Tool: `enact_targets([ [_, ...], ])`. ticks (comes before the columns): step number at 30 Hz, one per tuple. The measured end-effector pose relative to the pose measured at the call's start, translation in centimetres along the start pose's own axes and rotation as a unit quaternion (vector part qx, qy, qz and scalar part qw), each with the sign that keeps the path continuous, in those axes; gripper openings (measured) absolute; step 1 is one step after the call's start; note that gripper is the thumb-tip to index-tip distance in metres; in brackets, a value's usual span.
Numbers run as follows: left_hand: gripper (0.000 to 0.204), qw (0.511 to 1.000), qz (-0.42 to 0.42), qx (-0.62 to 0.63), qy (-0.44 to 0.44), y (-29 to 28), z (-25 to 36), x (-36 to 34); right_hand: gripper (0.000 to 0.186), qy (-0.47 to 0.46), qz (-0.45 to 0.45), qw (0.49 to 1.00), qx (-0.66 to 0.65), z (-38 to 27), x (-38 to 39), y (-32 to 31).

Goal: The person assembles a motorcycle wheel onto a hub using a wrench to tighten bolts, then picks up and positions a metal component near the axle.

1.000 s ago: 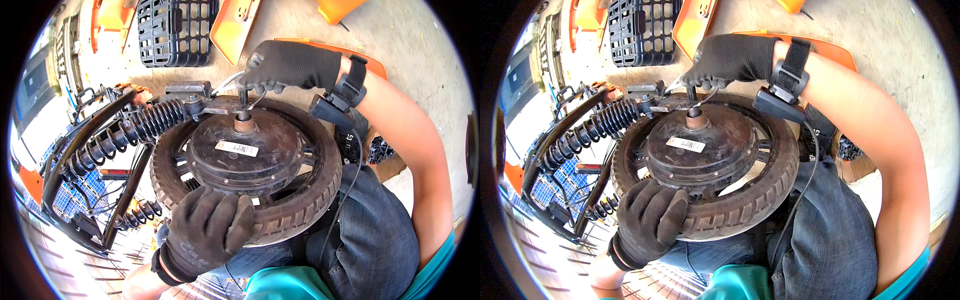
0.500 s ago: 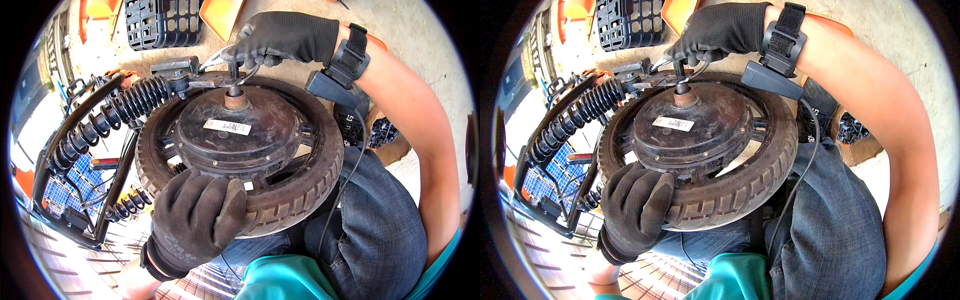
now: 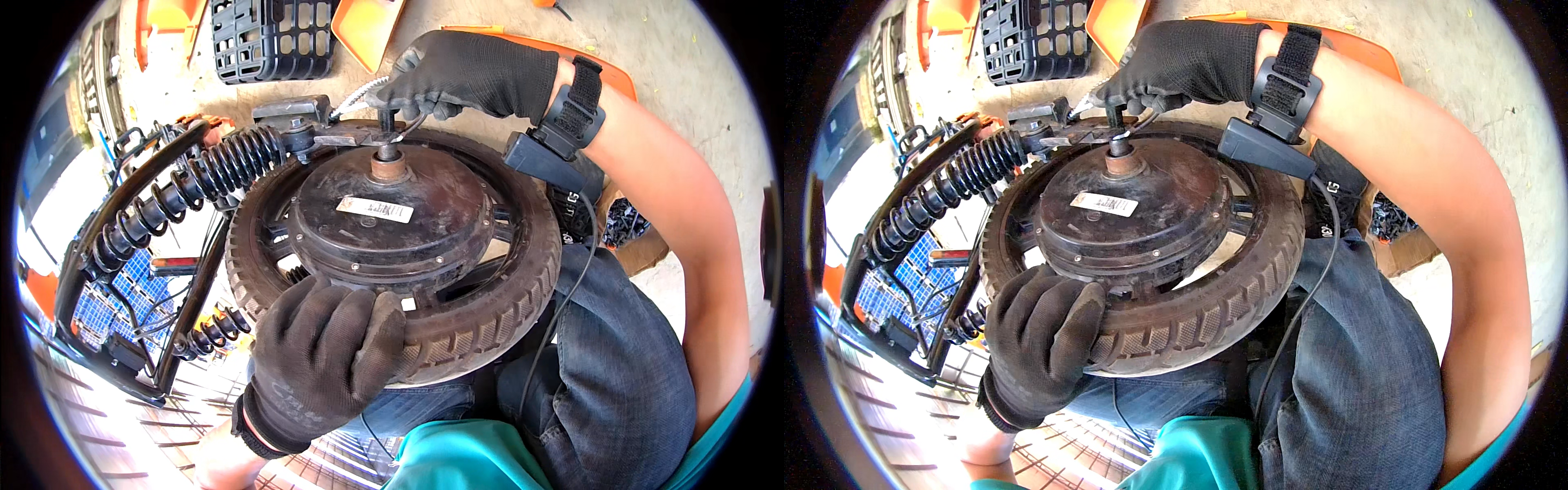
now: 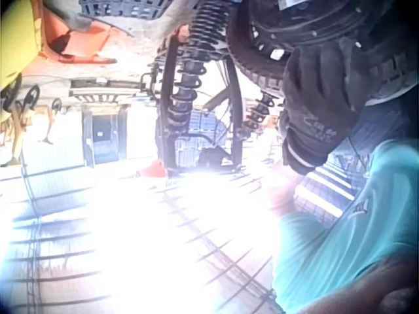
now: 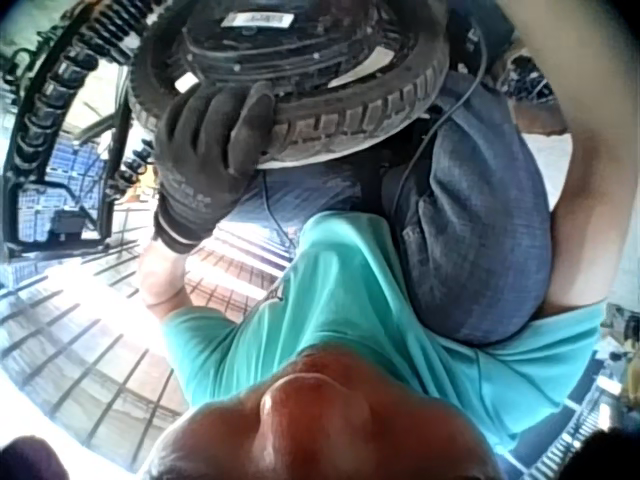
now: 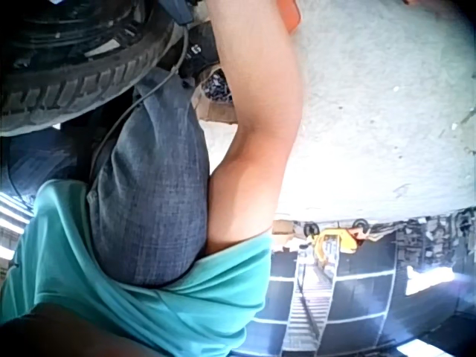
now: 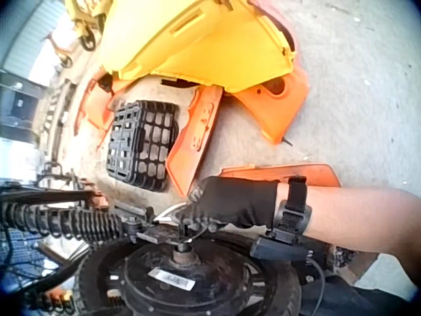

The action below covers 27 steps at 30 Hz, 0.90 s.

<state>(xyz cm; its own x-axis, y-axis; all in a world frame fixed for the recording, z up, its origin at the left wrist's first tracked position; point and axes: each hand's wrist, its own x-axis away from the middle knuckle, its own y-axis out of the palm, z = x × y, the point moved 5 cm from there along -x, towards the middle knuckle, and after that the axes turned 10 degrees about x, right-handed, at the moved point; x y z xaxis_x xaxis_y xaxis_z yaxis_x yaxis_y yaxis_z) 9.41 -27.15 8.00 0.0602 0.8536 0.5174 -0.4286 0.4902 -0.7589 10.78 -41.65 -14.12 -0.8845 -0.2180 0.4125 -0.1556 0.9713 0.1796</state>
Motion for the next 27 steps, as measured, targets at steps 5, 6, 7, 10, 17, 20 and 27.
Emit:
enact_targets([
  [5, 0.042, 1.000, -0.002, -0.002, -0.007, 0.1, 0.0, 0.1, 0.021, -0.009, -0.037, 0.999, -0.020, -0.2, -0.1, -0.4],
  [6, 0.041, 1.000, -0.003, -0.009, -0.002, 0.1, 0.0, 0.1, 0.022, -0.008, -0.044, 0.998, -0.055, 0.3, -0.3, -0.4],
  [7, 0.040, 1.000, -0.004, -0.016, 0.003, 0.1, 0.0, 0.0, 0.023, -0.030, -0.037, 0.999, -0.021, 1.1, -0.8, -0.6],
  [10, 0.039, 1.000, -0.002, -0.026, 0.005, 0.1, 0.3, 0.1, 0.025, -0.075, -0.031, 0.996, 0.039, 3.3, -2.0, -0.4],
  [17, 0.037, 1.000, -0.004, -0.008, 0.013, 0.5, 0.1, -0.2, 0.025, -0.104, -0.047, 0.993, -0.007, 3.4, -1.6, -0.5],
  [20, 0.038, 1.000, -0.004, -0.012, 0.004, 0.2, 0.4, -0.1, 0.027, -0.113, -0.041, 0.989, 0.089, 2.4, -1.5, -0.3],
  [27, 0.049, 1.000, -0.002, 0.003, 0.009, 0.1, 0.6, 0.1, 0.038, -0.031, 0.010, 0.999, 0.036, 1.3, -0.3, 0.4],
])
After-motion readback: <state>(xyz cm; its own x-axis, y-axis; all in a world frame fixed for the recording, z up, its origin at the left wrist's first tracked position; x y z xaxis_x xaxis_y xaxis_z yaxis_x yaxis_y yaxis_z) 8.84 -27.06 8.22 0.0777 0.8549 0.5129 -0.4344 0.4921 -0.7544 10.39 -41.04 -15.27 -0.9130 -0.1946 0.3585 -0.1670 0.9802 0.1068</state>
